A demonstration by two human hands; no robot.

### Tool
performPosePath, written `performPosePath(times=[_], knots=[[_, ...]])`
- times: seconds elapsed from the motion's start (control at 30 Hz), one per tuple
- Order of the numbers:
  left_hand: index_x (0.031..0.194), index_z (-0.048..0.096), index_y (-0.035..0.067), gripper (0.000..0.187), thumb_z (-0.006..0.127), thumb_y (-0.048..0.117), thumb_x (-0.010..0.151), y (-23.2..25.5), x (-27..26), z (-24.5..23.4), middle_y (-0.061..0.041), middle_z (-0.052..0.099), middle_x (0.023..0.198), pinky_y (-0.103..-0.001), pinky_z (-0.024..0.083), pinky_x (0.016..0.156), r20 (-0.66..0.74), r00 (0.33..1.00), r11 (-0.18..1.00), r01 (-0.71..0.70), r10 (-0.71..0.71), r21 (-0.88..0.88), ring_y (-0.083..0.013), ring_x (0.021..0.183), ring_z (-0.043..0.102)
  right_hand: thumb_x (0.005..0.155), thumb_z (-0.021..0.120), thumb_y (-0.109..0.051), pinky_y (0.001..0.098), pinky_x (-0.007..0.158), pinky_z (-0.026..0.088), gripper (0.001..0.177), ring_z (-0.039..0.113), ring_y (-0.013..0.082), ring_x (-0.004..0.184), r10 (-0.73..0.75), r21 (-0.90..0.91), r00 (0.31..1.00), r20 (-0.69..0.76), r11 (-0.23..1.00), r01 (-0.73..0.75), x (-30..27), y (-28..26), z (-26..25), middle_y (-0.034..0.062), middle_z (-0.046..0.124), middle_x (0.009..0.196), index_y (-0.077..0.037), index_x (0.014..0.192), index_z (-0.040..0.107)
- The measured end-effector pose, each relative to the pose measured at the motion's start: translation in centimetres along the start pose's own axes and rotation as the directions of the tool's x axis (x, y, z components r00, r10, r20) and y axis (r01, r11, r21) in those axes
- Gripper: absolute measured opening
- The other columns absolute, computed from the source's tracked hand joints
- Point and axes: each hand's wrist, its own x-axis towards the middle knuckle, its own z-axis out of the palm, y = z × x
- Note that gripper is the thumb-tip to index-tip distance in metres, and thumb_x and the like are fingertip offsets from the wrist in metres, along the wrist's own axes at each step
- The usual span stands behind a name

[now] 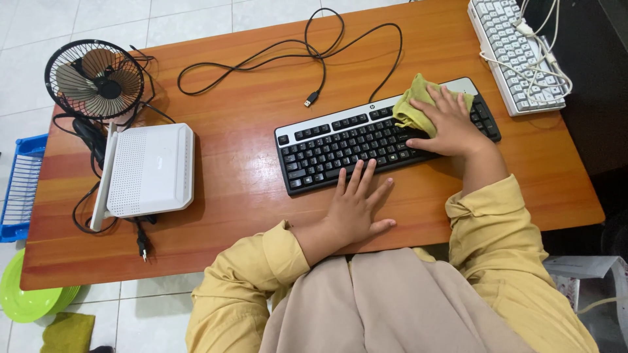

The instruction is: Cleaning a computer keyboard with a yellow cloth.

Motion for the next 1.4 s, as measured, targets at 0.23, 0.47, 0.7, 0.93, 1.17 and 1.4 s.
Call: performPosePath(times=[0.23,0.47,0.7,0.93,1.17,1.4], knots=[[0.159,0.041,0.03,0.088,0.04,0.083,0.088,-0.1,0.1,0.4,-0.02,0.011,0.172,-0.07,0.003,0.12,-0.002,1.0,1.0,0.009,-0.009,-0.027,-0.0423,0.158,0.007,0.066,0.079,-0.067,0.0572,0.123,-0.005,0.104,0.001,0.0387,0.158,0.033,-0.025,0.999,-0.013,0.999,-0.033,0.1,-0.3,0.2,0.0164,0.015,0.17,-0.029,0.156,0.042],[0.16,0.038,0.032,0.091,0.036,0.086,0.086,-0.2,0.1,0.8,-0.023,0.007,0.171,-0.075,0.001,0.116,0.026,0.999,1.0,0.021,-0.022,0.019,-0.0438,0.157,0.004,0.077,0.074,-0.063,0.0577,0.125,0.002,0.083,0.013,0.0374,0.158,0.051,-0.002,0.994,-0.098,0.999,-0.052,0.2,-0.2,0.7,0.0138,0.028,0.168,-0.032,0.151,0.052],[0.16,0.037,0.032,0.092,0.035,0.087,0.086,-0.2,0.1,0.3,-0.024,0.006,0.171,-0.075,0.001,0.116,0.048,0.998,0.999,0.032,-0.033,0.025,-0.0437,0.157,0.003,0.078,0.077,-0.054,0.0573,0.123,0.013,0.067,0.033,0.0354,0.15,0.096,-0.041,0.961,-0.26,0.993,-0.11,0.7,-2.0,0.9,0.0087,0.045,0.159,-0.025,0.138,0.066],[0.16,0.037,0.032,0.092,0.036,0.086,0.086,0.1,-0.2,-0.2,-0.023,0.007,0.171,-0.075,0.002,0.116,0.024,0.999,0.999,0.033,-0.034,0.043,-0.0438,0.157,0.003,0.101,0.069,-0.054,0.0589,0.127,0.017,0.048,0.041,0.0344,0.152,0.097,0.036,0.925,-0.369,0.995,-0.09,1.3,0.8,3.6,0.0091,0.054,0.159,-0.024,0.138,0.069],[0.159,0.037,0.032,0.09,0.033,0.086,0.087,0.3,-0.4,-0.6,-0.024,0.006,0.17,-0.075,0.001,0.115,0.07,0.997,0.998,0.04,-0.043,0.043,-0.0453,0.156,0.002,0.087,0.079,-0.048,0.0594,0.122,0.022,0.047,0.047,0.0345,0.143,0.134,-0.026,0.884,-0.447,0.986,-0.163,1.6,-1.8,2.6,0.0082,0.06,0.149,-0.023,0.127,0.075],[0.16,0.033,0.03,0.092,0.028,0.086,0.087,0.0,-0.1,0.2,-0.028,0.002,0.168,-0.075,-0.001,0.114,0.121,0.992,0.999,0.031,-0.032,0.009,-0.0467,0.155,-0.002,0.083,0.083,-0.044,0.0614,0.121,0.023,0.047,0.049,0.0359,0.141,0.138,-0.033,0.884,-0.447,0.985,-0.171,1.8,-1.7,2.7,0.0078,0.06,0.148,-0.022,0.124,0.075]])
